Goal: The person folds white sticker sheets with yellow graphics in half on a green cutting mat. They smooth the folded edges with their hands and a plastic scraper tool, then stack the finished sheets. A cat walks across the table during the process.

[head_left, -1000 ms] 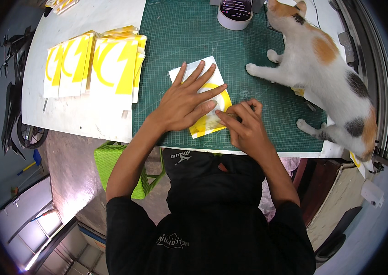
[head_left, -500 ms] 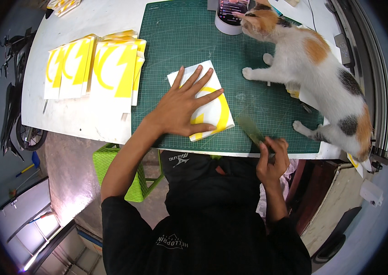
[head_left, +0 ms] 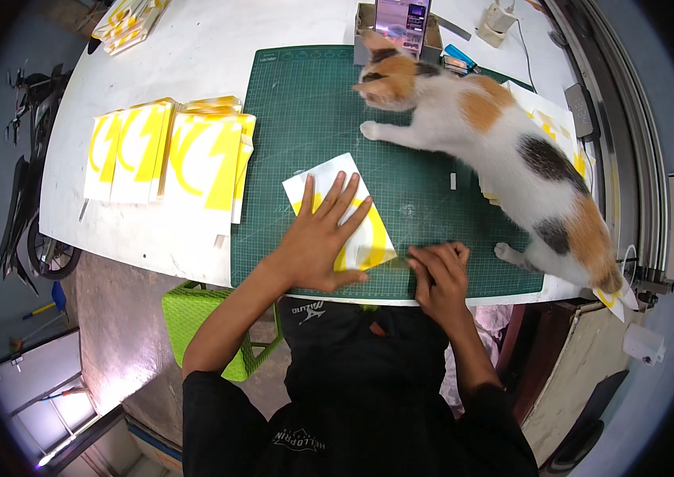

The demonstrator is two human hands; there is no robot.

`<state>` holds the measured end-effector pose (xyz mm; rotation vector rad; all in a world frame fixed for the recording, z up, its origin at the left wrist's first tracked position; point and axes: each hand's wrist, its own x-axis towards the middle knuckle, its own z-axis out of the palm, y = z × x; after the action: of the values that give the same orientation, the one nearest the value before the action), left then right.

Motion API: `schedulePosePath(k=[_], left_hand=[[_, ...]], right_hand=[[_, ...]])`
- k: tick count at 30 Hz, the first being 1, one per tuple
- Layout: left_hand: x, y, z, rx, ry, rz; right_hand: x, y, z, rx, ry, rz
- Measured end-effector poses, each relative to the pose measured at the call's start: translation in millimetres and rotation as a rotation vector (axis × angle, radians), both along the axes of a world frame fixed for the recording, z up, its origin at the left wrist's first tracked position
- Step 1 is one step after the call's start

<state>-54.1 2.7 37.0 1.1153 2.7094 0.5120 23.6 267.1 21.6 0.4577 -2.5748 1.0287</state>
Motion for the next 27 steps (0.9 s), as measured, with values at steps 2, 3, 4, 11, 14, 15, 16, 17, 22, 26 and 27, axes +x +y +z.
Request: schedulePosePath(k=[2, 3, 4, 11, 14, 15, 16, 17, 22, 26, 27], left_hand=[[-2.5, -4.0, -3.3, 0.010, -0.018, 0.042], [-2.7, -6.9, -4.7, 0.035, -0.017, 0.064], [-3.9, -9.2, -6.1, 0.038, -0.021, 0.072], [-12.9, -15.8, -2.8, 0.042, -0.104, 0.090], [-14.6, -18.1, -0.4, 0.076, -0.164, 0.085], [-16.1, -18.2, 0.6, 0.091, -0.181, 0.084], [-17.4, -18.3, 1.6, 0.106, -0.199, 0.083], [-17.5, -18.4, 1.5, 0.103, -0.196, 0.085], [-17.0, -20.0, -0.7, 0.099, -0.190, 0.085], [-17.8, -18.1, 1.6, 0.075, -0.215, 0.095], [-17.8, -17.8, 1.8, 0.067, -0.215, 0.098]], right_hand=[[-3.2, -2.9, -2.5, 0.004, 0.046, -0.062], [2.2, -2.9, -2.3, -0.035, 0.057, -0.100], [9.3, -1.9, -0.7, -0.074, 0.069, -0.139], [44.9, -18.1, -5.3, 0.001, 0.178, -0.106], [49.2, -28.7, -7.0, 0.064, 0.195, -0.097], [57.8, -34.2, -5.4, 0.057, 0.170, -0.052], [64.5, -41.3, -3.6, 0.050, 0.144, -0.008], [68.1, -53.0, -1.8, 0.043, 0.178, 0.018], [69.4, -58.2, -8.8, -0.076, 0.152, 0.033], [67.5, -59.0, -9.2, -0.114, 0.106, 0.005], [65.3, -53.2, -8.7, -0.058, 0.114, -0.046]])
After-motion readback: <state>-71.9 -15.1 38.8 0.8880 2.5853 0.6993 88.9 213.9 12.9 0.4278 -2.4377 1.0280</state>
